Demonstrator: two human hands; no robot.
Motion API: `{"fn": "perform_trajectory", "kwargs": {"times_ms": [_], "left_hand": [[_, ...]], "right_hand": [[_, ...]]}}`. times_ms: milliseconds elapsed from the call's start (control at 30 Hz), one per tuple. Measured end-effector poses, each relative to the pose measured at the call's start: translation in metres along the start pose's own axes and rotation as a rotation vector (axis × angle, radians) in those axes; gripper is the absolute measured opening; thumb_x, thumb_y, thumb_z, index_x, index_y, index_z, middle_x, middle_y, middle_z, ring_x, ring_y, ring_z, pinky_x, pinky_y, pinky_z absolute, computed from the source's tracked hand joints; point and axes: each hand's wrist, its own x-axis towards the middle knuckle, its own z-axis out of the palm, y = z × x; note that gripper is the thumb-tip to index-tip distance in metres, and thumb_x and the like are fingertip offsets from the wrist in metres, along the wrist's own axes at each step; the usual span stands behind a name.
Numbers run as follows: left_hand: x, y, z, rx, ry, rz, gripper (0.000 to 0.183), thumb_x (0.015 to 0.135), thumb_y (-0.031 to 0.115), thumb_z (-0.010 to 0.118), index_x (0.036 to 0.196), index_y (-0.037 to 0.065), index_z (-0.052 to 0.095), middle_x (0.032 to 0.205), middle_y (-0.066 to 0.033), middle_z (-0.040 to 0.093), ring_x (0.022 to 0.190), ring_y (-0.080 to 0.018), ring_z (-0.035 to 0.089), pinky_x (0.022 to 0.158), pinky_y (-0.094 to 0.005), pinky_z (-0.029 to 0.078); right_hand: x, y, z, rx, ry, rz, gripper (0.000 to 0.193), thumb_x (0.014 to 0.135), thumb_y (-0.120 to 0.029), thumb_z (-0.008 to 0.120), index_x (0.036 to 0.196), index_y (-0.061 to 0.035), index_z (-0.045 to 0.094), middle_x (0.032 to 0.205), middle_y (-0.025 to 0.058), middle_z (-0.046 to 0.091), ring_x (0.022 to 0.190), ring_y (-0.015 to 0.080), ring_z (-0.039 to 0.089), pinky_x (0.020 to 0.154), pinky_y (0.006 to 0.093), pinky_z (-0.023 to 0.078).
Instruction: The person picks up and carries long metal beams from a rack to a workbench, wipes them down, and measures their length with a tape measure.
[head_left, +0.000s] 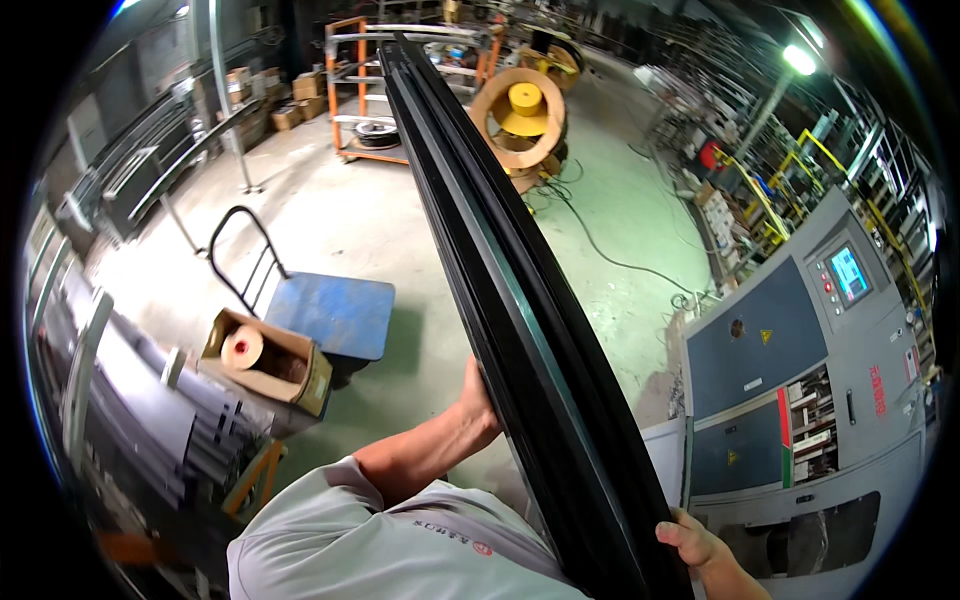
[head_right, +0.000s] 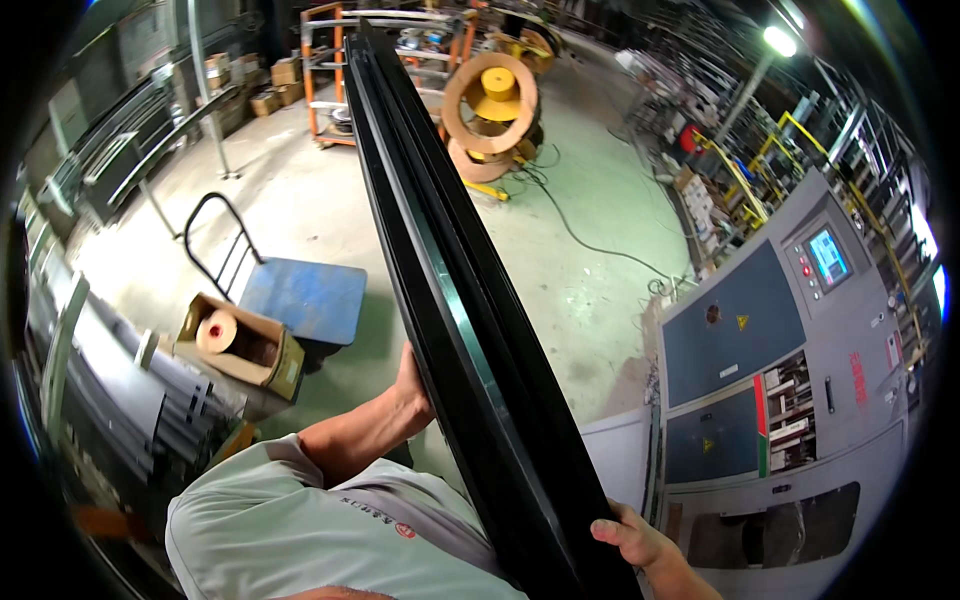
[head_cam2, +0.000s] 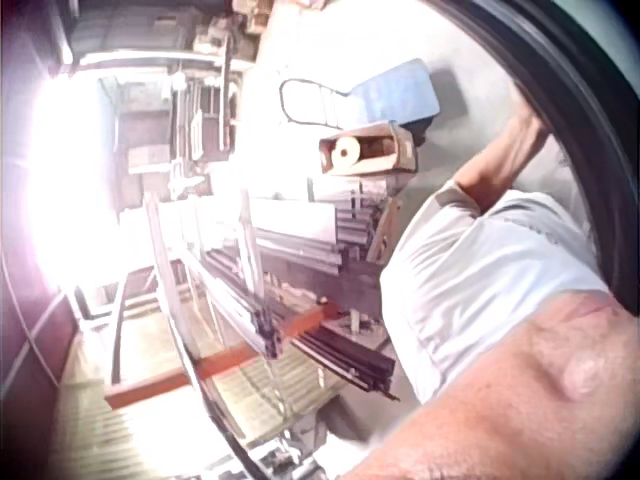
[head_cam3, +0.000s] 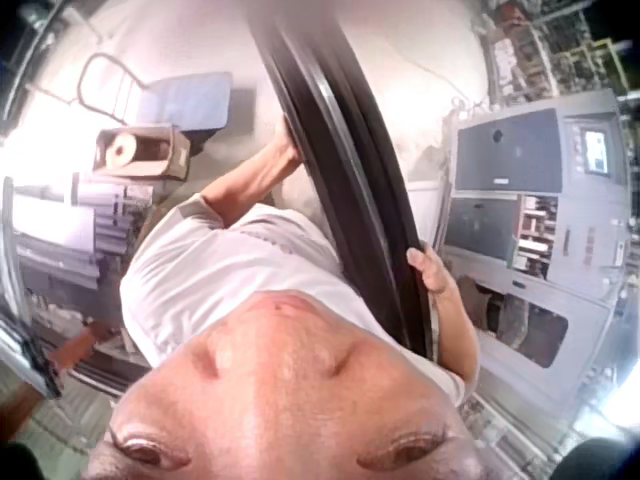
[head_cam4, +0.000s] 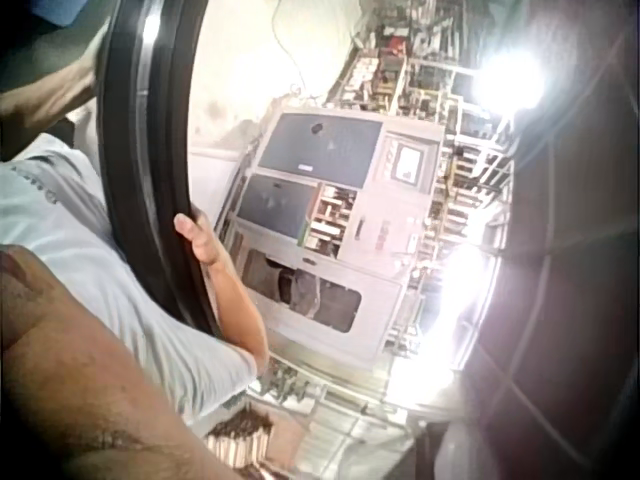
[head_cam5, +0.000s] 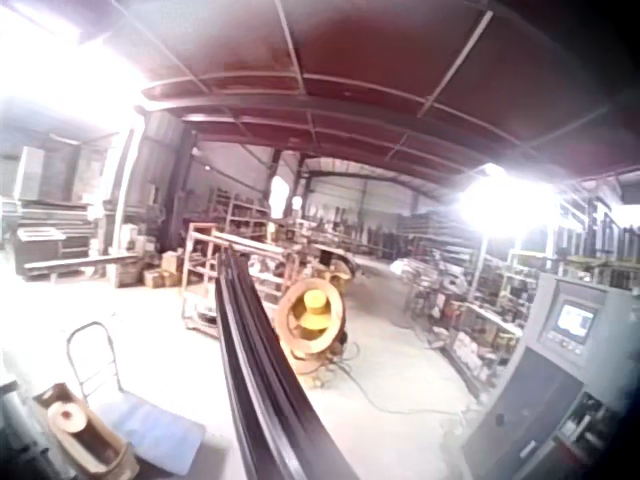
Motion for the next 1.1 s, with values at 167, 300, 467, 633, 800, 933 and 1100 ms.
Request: {"fn": "perform_trajectory", "kwargs": {"times_ms": [167, 300, 467, 633, 800, 933, 1100], "left_hand": [[0.108, 0.042, 0.045, 0.118, 0.145, -0.144, 0.069, 0.095, 0.059, 0.04, 0.131, 0.006, 0.065, 0.122, -0.0199, 0.07, 0.107, -0.0374, 0.07, 0.097, -0.0584, 0.057], [0.189, 0.052, 0.079, 0.139, 0.202, -0.242, 0.072, 0.095, 0.062, 0.04, 0.132, 0.006, 0.065, 0.122, -0.0197, 0.07, 0.108, -0.038, 0.07, 0.098, -0.0578, 0.057], [0.291, 0.05, 0.125, 0.219, 0.253, -0.388, 0.062, 0.097, 0.055, 0.041, 0.127, 0.007, 0.067, 0.118, -0.0177, 0.07, 0.104, -0.036, 0.07, 0.093, -0.0558, 0.059], [0.422, 0.033, 0.149, 0.209, 0.151, -0.447, 0.059, 0.101, 0.048, 0.037, 0.128, 0.003, 0.064, 0.119, -0.0194, 0.07, 0.107, -0.0376, 0.07, 0.097, -0.0562, 0.058], [0.574, 0.018, 0.18, 0.246, 0.14, -0.494, 0.055, 0.101, 0.04, 0.035, 0.126, 0.003, 0.067, 0.117, -0.0211, 0.071, 0.105, -0.0382, 0.07, 0.096, -0.0589, 0.057], [0.689, 0.025, 0.234, 0.195, 0.047, -0.711, 0.055, 0.094, 0.046, 0.045, 0.119, 0.005, 0.071, 0.118, -0.0175, 0.072, 0.107, -0.0383, 0.069, 0.101, -0.0605, 0.051], [0.848, 0.019, 0.244, 0.287, 0.13, -0.604, 0.075, 0.104, 0.059, 0.018, 0.141, 0.007, 0.056, 0.138, -0.0167, 0.062, 0.128, -0.0399, 0.057, 0.113, -0.0604, 0.042]], "right_hand": [[0.056, -0.036, -0.023, 0.088, 0.144, -0.01, 0.07, 0.095, -0.035, 0.067, 0.146, 0.0082, 0.048, 0.132, 0.0123, 0.063, 0.119, 0.0204, 0.06, 0.103, 0.0352, 0.047], [0.082, -0.084, -0.029, 0.118, 0.342, 0.019, 0.057, 0.093, -0.024, 0.062, 0.14, 0.0073, 0.055, 0.12, 0.0123, 0.069, 0.108, 0.0205, 0.065, 0.093, 0.0337, 0.052], [0.116, -0.147, -0.052, 0.155, 0.588, 0.21, 0.063, 0.089, -0.03, 0.064, 0.14, 0.0068, 0.055, 0.119, 0.0117, 0.068, 0.108, 0.0199, 0.063, 0.092, 0.0354, 0.051], [0.181, -0.163, -0.137, 0.266, 0.486, 0.15, 0.073, 0.089, -0.038, 0.068, 0.146, 0.0043, 0.049, 0.13, 0.0116, 0.063, 0.117, 0.0213, 0.059, 0.098, 0.0372, 0.048], [0.249, -0.238, -0.231, 0.343, 0.37, -0.085, 0.076, 0.094, -0.041, 0.067, 0.151, 0.0037, 0.043, 0.136, 0.0112, 0.06, 0.123, 0.0207, 0.056, 0.103, 0.036, 0.045], [0.299, -0.303, -0.311, 0.287, 0.413, -0.066, 0.074, 0.095, -0.036, 0.07, 0.152, 0.0032, 0.041, 0.139, 0.0109, 0.057, 0.124, 0.0197, 0.054, 0.108, 0.0352, 0.043], [0.382, -0.366, -0.409, 0.208, 0.449, 0.014, 0.066, 0.098, -0.032, 0.069, 0.149, 0.0029, 0.044, 0.134, 0.0103, 0.059, 0.122, 0.018, 0.054, 0.107, 0.0339, 0.043]]}}
